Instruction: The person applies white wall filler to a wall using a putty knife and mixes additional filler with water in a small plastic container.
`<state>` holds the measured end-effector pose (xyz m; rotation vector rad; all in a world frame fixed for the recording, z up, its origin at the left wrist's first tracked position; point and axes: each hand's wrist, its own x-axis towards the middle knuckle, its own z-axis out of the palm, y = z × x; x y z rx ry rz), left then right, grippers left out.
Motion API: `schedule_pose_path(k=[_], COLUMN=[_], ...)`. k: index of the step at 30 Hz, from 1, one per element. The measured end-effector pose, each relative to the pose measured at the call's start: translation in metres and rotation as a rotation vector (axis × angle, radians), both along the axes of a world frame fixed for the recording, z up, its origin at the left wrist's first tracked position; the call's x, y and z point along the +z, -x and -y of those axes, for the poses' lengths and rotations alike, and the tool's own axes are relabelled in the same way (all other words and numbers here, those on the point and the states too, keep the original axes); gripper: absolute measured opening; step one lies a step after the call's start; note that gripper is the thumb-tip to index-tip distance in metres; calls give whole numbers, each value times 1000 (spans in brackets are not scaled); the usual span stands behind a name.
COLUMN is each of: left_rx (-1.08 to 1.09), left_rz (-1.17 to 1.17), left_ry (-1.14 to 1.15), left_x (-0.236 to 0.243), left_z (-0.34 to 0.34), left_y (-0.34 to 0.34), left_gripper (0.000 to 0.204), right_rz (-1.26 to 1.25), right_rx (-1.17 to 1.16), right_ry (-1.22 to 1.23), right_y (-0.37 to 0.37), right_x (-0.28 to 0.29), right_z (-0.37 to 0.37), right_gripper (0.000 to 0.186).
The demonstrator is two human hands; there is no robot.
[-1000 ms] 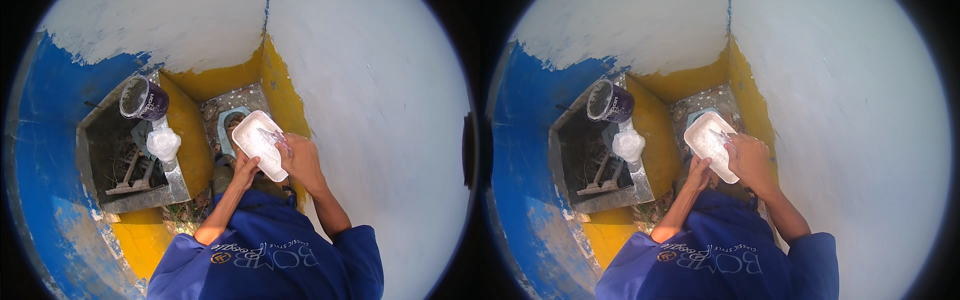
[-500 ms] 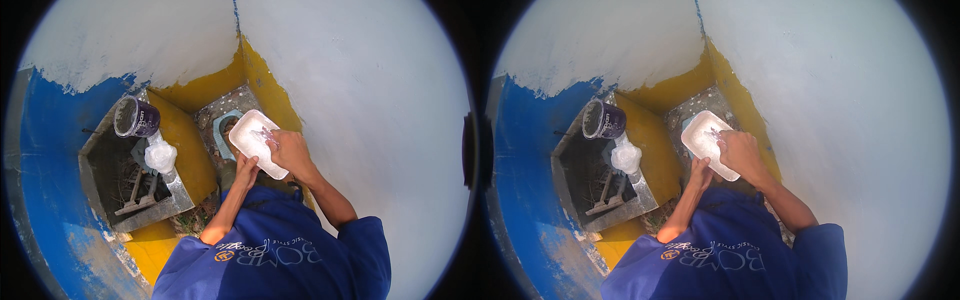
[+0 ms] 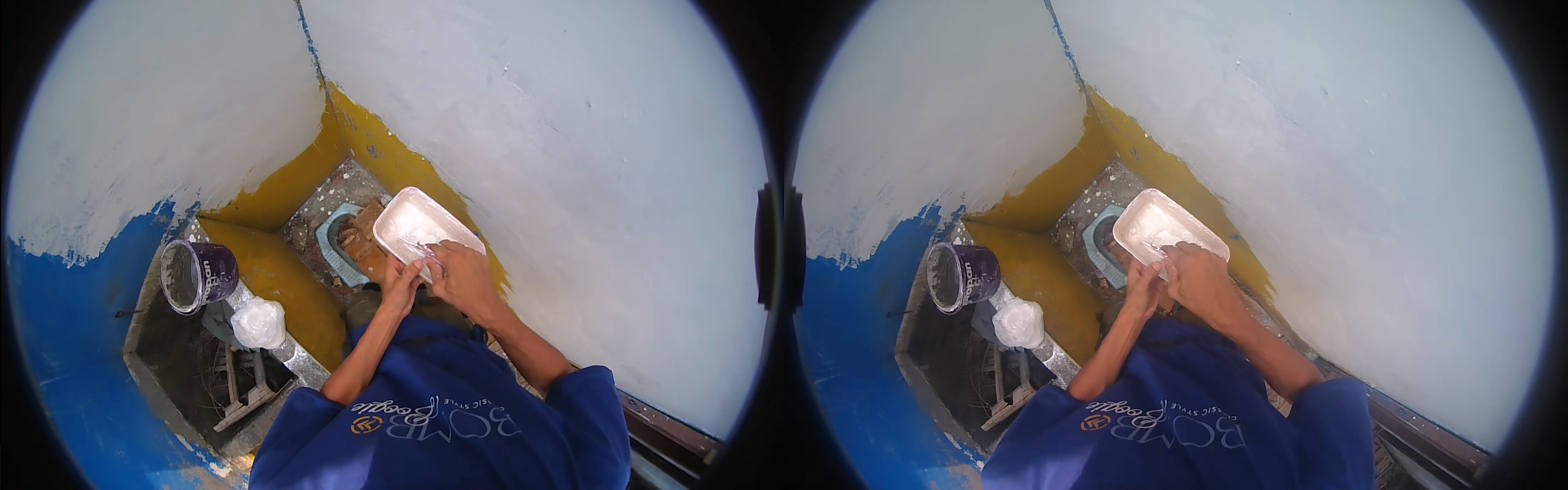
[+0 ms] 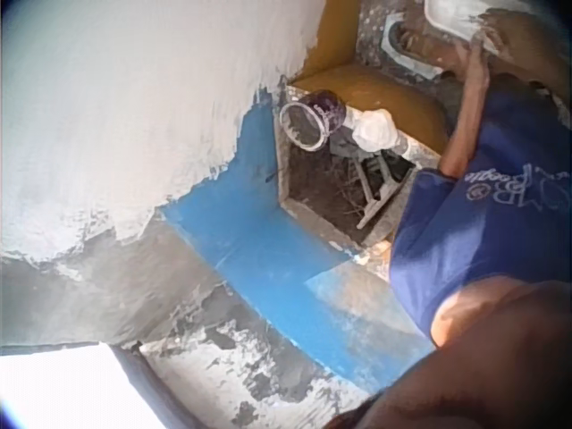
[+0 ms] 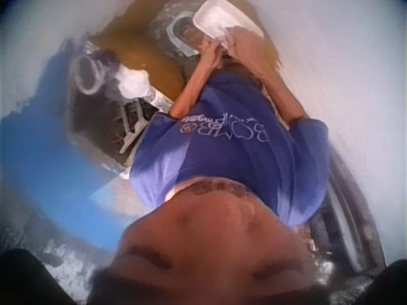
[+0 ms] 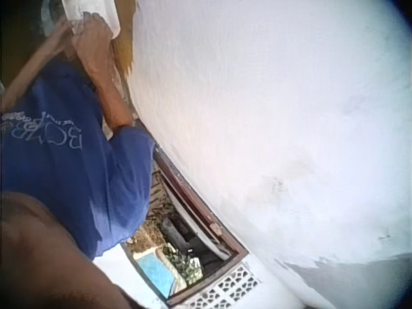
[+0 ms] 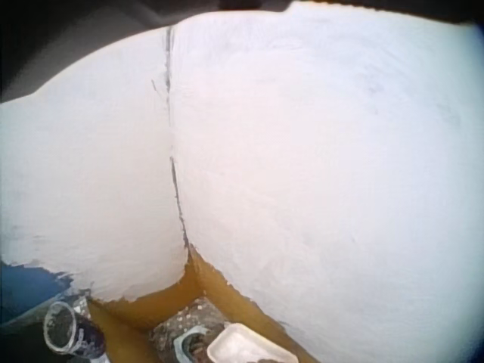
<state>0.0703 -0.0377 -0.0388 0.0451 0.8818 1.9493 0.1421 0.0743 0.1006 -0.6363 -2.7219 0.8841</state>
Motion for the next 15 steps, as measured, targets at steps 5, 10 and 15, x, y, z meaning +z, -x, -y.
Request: schedule_pose_path(k=[5,10,15], left_rx=[-107,-251,-381], left_rz=[-16,52,35], left_ry=[-36,-137,-121], left_x=[14,25,34], left_z=[6,13,15], left_y=[23,47,56], left_gripper=[61,65,66], right_rz=[183,121,35], right_rx=[-98,-327,-349], right_ry=[-62,-128,-152], right_y=[16,20,8], right_x=[-1,16,14], right_z=[1,-2,25], right_gripper=[23,21,15])
